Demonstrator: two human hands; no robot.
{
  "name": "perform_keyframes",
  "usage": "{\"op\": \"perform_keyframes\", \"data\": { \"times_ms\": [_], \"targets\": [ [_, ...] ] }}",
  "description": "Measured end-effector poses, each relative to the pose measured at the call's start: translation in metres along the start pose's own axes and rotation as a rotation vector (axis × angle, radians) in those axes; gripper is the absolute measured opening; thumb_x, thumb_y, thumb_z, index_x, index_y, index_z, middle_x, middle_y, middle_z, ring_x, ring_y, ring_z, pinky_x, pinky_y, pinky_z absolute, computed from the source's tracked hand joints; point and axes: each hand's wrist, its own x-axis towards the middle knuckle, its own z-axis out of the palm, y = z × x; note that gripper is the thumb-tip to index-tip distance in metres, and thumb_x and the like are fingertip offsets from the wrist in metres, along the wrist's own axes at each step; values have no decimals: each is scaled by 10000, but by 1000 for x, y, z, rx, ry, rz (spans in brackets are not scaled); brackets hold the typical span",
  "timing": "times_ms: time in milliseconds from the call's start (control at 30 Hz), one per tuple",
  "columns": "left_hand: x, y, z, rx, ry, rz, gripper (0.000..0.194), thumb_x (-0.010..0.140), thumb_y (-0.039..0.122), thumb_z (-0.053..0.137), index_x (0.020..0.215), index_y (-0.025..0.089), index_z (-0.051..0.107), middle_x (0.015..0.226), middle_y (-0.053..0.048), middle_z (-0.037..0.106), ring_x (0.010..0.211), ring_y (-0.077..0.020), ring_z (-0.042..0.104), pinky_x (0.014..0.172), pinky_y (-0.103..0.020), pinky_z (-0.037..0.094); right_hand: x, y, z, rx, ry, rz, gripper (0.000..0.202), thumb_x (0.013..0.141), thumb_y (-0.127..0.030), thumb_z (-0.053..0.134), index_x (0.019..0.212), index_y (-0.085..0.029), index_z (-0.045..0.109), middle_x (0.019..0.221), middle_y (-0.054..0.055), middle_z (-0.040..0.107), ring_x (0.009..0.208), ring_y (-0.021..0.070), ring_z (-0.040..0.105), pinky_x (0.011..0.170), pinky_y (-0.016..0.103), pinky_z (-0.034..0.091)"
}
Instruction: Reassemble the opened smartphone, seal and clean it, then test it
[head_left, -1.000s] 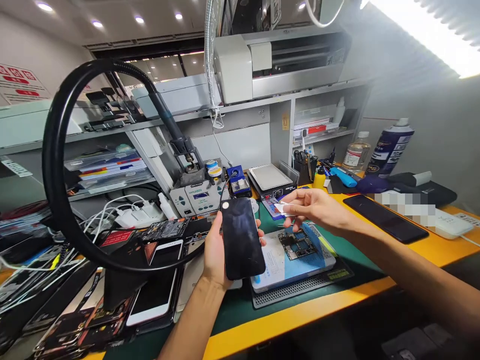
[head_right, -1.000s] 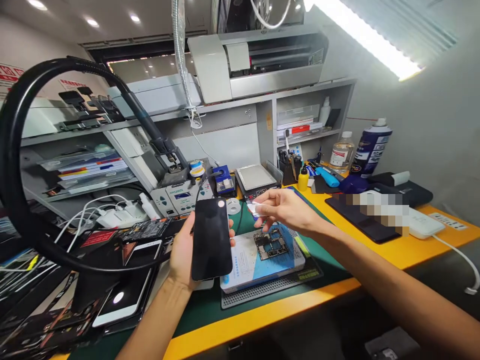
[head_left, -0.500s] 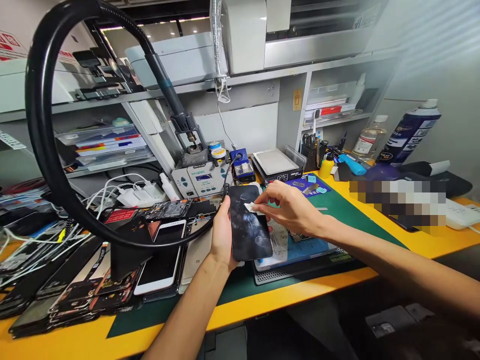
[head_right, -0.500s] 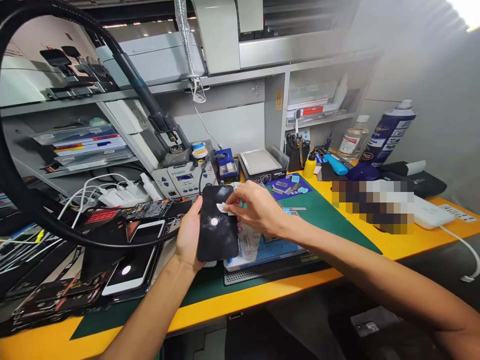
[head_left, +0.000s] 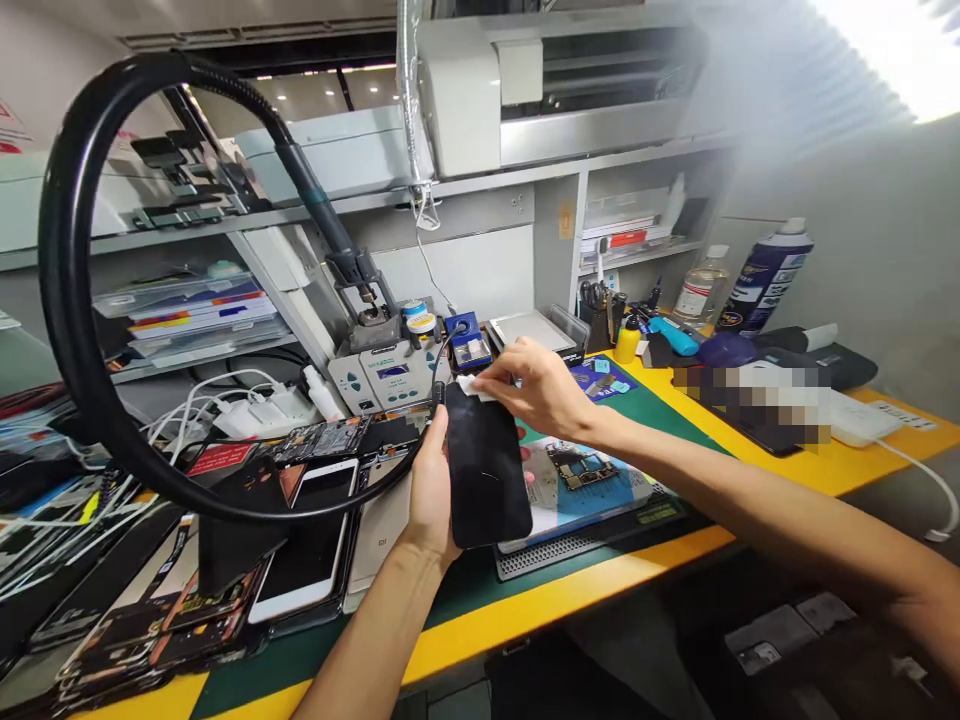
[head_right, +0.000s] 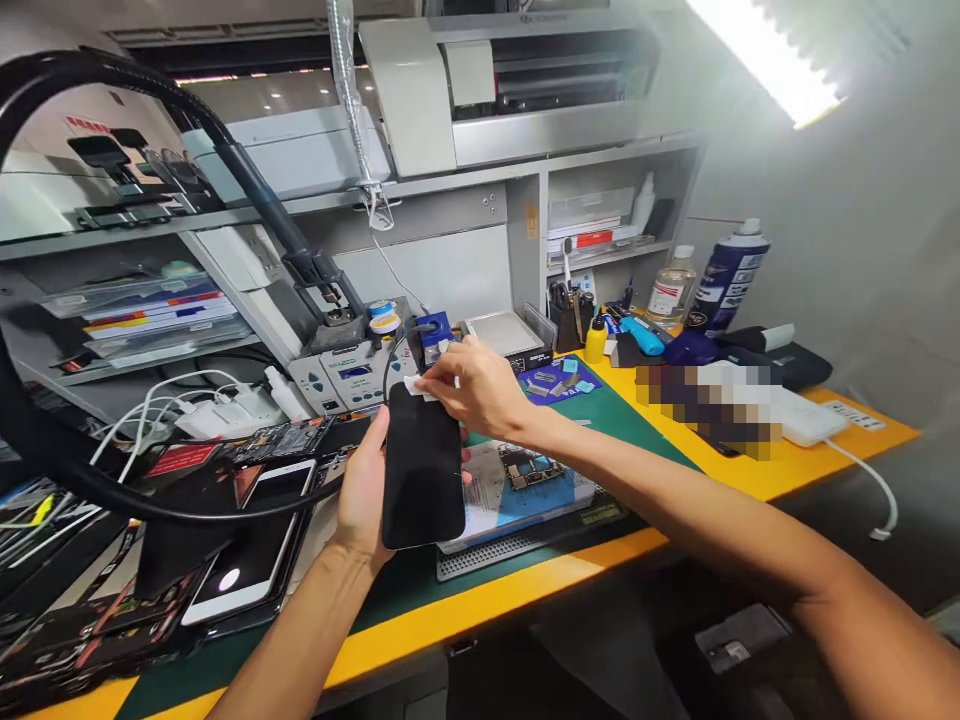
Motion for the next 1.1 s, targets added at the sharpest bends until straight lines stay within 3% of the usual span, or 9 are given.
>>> {"op": "perform_keyframes", "data": {
  "times_ms": [133,233,367,567,667,800,967,1100],
  "targets": [
    [-2,5,-3,62,34,15,606,985,550,415,1196,54,692,983,-194,781,693,-299,752,652,-432,627,1,23,-24,-105,74,200,260,958,-381,632,844,-163,716,817,49,665,760,166,532,715,308,408],
    [0,7,-2,94,95,38,525,987,497,444,1247,108,681,1046,-175,782,743,-304,765,666,-455,636,-22,49,-47,-164,-23,338,254,963,-376,626,877,-151,707,825,40,679,715,142,577,691,295,469],
    [-1,5,4,112,160,13,506,994,467,432,1264,119,681,1058,-172,781,757,-290,765,708,-471,637,-54,90,-82,-210,-145,512,282,977,-385,629,1130,-149,657,1088,55,684,902,187,676,791,367,584],
    [-2,2,9,184,189,-5,564,993,483,410,1251,50,664,1003,-233,775,723,-306,760,708,-488,628,-53,153,-134,-365,-5,814,357,982,-364,626,1279,-167,604,1267,100,636,1064,235,661,894,444,577],
    [0,1,10,198,181,-15,565,996,469,409,1276,40,647,1002,-241,771,718,-300,756,673,-452,625,-40,176,-136,-402,-2,909,369,974,-368,637,1278,-161,608,1275,96,633,1080,250,657,902,451,574],
    [2,1,9,172,182,-17,558,989,456,430,1252,21,660,958,-239,774,689,-294,750,689,-463,625,-29,195,-122,-423,-27,983,360,973,-376,637,1260,-159,621,1270,89,637,1083,258,656,906,449,573],
    [4,-1,5,159,213,-56,613,963,517,449,1328,60,633,989,-215,779,742,-334,757,723,-522,622,-27,211,-112,-446,-12,1022,360,974,-379,634,1263,-166,619,1275,87,635,1086,258,655,907,451,573],
    [4,-2,0,170,195,-20,631,952,541,473,1350,77,628,961,-207,782,711,-326,749,694,-499,620,-27,215,-110,-457,30,1013,343,979,-374,627,1257,-173,623,1274,88,637,1077,248,657,904,442,575]
  ]
}}
